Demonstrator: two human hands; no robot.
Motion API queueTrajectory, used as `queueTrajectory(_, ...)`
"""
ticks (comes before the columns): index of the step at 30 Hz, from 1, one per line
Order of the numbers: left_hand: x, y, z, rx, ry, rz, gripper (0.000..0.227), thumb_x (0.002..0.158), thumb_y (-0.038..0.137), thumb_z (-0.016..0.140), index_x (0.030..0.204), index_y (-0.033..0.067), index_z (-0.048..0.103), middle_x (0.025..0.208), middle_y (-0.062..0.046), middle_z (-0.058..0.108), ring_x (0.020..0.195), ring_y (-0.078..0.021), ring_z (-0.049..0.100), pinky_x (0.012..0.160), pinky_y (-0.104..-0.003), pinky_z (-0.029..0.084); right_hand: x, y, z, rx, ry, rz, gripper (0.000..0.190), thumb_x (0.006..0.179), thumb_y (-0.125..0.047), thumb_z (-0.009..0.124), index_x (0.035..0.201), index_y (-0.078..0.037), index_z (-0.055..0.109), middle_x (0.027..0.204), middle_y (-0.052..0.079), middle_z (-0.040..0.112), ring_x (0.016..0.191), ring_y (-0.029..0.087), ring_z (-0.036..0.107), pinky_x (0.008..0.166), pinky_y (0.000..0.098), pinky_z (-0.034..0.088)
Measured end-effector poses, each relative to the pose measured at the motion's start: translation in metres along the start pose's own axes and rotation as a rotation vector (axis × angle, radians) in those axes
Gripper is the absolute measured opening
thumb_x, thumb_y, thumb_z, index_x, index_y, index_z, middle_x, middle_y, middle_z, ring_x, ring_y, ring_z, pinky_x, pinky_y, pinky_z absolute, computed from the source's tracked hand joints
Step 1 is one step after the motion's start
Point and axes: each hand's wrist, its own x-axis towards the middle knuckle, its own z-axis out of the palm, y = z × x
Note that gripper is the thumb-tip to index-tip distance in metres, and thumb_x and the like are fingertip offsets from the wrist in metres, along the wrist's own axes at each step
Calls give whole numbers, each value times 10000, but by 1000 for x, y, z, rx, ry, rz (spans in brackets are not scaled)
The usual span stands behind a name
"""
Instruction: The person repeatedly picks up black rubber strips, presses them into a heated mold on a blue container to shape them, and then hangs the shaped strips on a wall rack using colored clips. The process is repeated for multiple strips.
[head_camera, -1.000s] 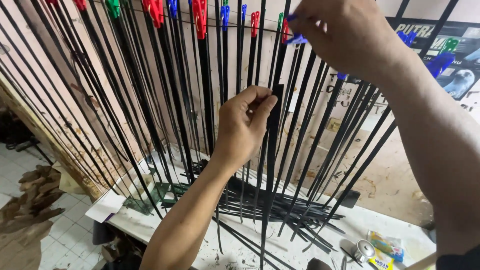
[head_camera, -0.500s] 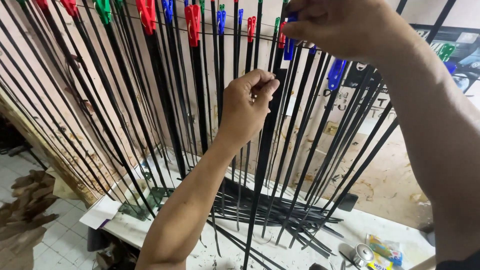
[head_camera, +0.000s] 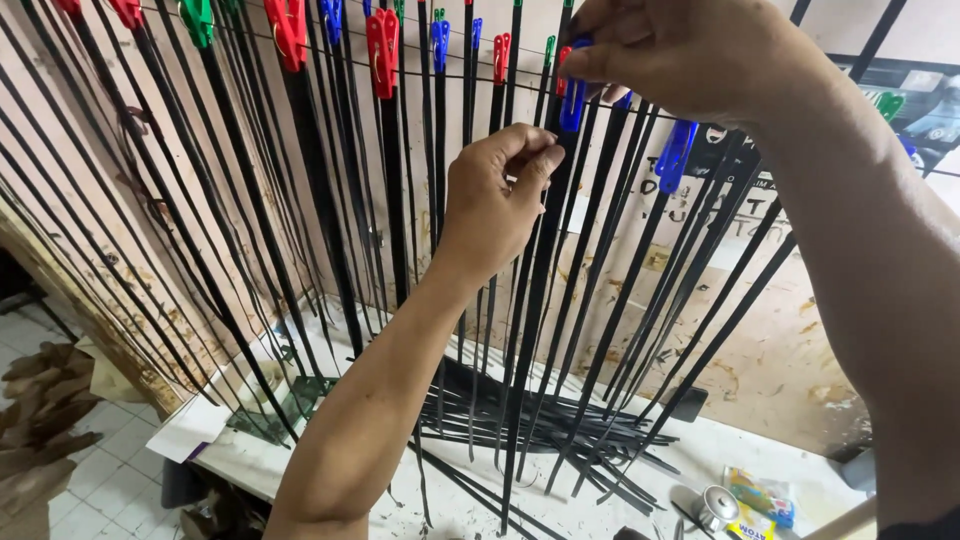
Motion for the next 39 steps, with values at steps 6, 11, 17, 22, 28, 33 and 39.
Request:
queueTrajectory(6, 3, 6, -3, -17, -6, -53, 111, 967, 93, 660, 1057, 47, 705, 909, -76, 717, 699, -127, 662, 547, -220, 648, 7, 16, 3, -151, -9, 4, 309, 1041, -310, 745, 1236, -70, 759, 1146, 30, 764, 1054, 192, 689, 940, 327, 508)
queueTrajectory(11, 5, 3, 0, 10, -1, -15, 119, 960, 85, 671, 1065, 46, 712, 943, -75, 733, 763, -128, 662, 616, -198, 595, 5, 1, -2, -148, -48, 54, 344, 1038, -301, 727, 1291, -68, 717, 1200, 65, 745, 1073, 244, 689, 931, 373, 521)
queueTrajectory(17, 7, -2, 2, 28, 13, 23, 123, 957, 90, 675, 1068, 52, 713, 961, -82, 756, 776, -132, 700, 626, -198, 619, 2, -7, -6, -170, -75, 142, 357, 1050, -382, 694, 1298, -125, 700, 1189, 30, 733, 1079, 235, 665, 926, 403, 485)
queueTrajectory(22, -2, 12, -1, 82, 30, -17, 200, 1009, 131, 608, 1154, 28, 700, 921, -59, 739, 582, -47, 523, 450, -134, 456, 2, -18, -10, -164, -84, 272, 250, 1130, -359, 613, 1234, -158, 720, 1037, -8, 760, 925, 198, 687, 824, 378, 482)
queueTrajectory(28, -22, 13, -2, 125, -27, -25, 520, 1077, 283, 389, 1456, -69, 447, 1452, -268, 572, 1371, -340, 577, 1149, -361, 498, 12, -28, -7, -168, -134, 211, 283, 1117, -334, 600, 1280, -128, 705, 1059, 24, 771, 926, 205, 729, 835, 354, 537)
queueTrajectory(33, -29, 0, -5, 147, -33, -69, 489, 1088, 205, 366, 1506, -48, 384, 1549, -238, 469, 1456, -328, 461, 1220, -381, 385, 23, -18, 0, -237, -134, 101, 324, 1172, -329, 537, 1204, -68, 725, 1073, 79, 771, 904, 256, 730, 803, 393, 542)
queueTrajectory(39, -36, -7, -11, 128, -9, -70, 469, 1065, 46, 394, 1515, -77, 348, 1574, -268, 416, 1485, -335, 410, 1240, -363, 346, 35, -15, 12, -203, -115, 3, 309, 1179, -303, 537, 1239, -57, 714, 1063, 97, 767, 866, 260, 731, 743, 367, 553)
